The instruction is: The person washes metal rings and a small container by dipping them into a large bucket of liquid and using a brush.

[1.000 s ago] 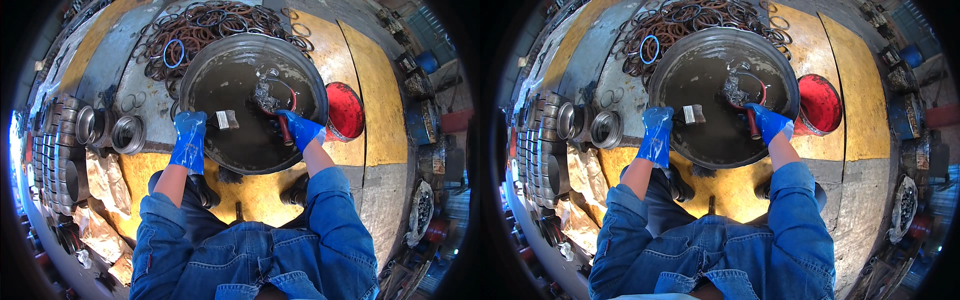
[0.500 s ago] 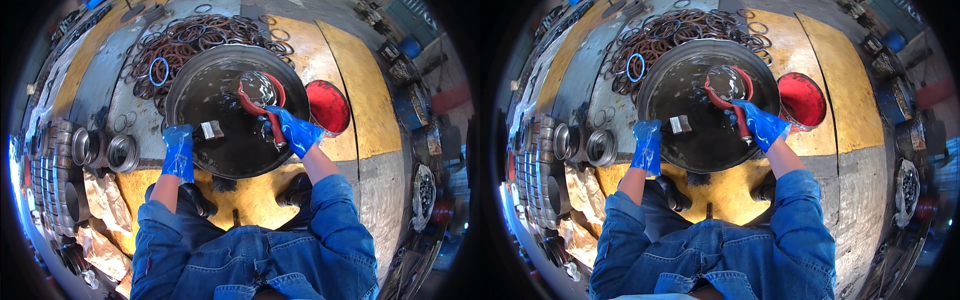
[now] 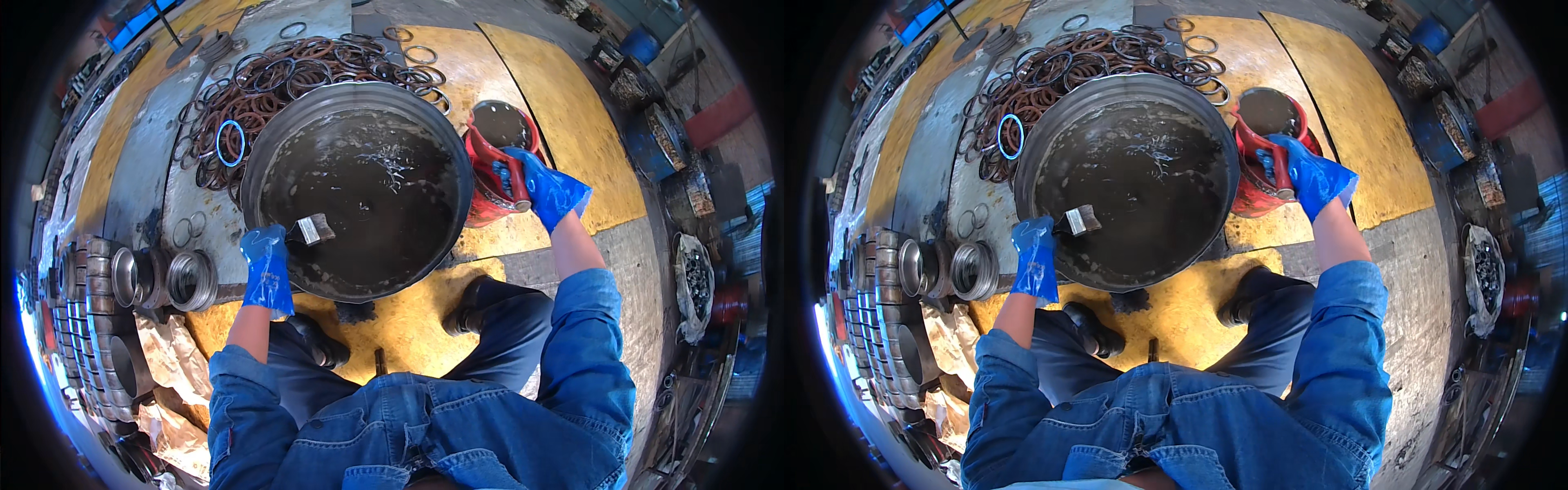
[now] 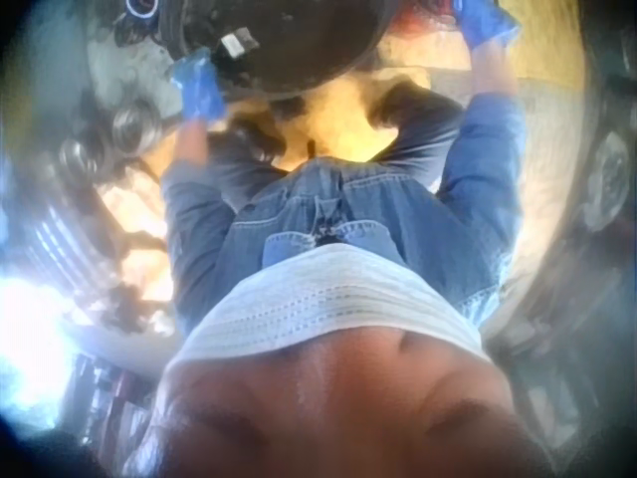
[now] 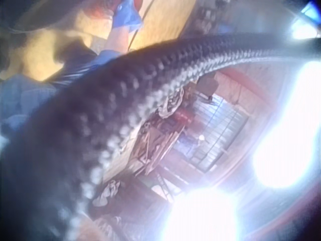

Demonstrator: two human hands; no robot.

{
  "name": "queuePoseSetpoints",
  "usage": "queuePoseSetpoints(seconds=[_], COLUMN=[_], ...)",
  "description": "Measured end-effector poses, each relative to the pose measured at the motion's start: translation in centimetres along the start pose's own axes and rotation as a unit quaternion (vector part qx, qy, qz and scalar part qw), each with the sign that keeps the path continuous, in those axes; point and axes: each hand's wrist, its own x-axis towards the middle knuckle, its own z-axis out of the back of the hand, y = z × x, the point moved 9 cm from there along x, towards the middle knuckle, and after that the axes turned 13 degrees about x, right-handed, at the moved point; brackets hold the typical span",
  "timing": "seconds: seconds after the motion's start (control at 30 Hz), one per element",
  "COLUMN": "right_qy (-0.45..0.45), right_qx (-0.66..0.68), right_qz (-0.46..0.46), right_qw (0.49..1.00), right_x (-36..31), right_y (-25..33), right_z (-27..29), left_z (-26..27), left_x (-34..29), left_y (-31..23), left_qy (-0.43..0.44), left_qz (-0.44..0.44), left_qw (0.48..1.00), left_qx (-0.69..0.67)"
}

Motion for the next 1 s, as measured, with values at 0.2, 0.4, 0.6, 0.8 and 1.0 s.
queuePoseSetpoints(seconds=[0.2,0.4,0.6,0.8,1.0], right_qy=[-0.133,-0.163,-0.192,-0.276,-0.341], right_qx=[0.008,-0.137,-0.288,-0.725,-0.769], right_qz=[0.066,0.11,0.15,0.27,0.249], right_qw=[0.989,0.971,0.926,0.571,0.48], right_x=[3.0,4.7,5.5,3.4,2.3], right_y=[0.1,0.3,2.1,7.0,8.9], right_z=[9.1,12.6,15.2,10.9,9.4], left_z=[0.8,0.7,2.1,0.1,1.6], left_x=[-0.3,-0.5,-0.6,-0.3,-0.4], left_y=[-0.4,-0.3,-1.1,0.1,-0.6], left_qy=[-0.021,-0.016,-0.041,-0.001,-0.025], left_qz=[-0.007,-0.027,-0.048,0.003,-0.02], left_qw=[1.0,0.999,0.998,1.0,0.999], left_qx=[-0.021,0.02,0.016,-0.013,0.005])
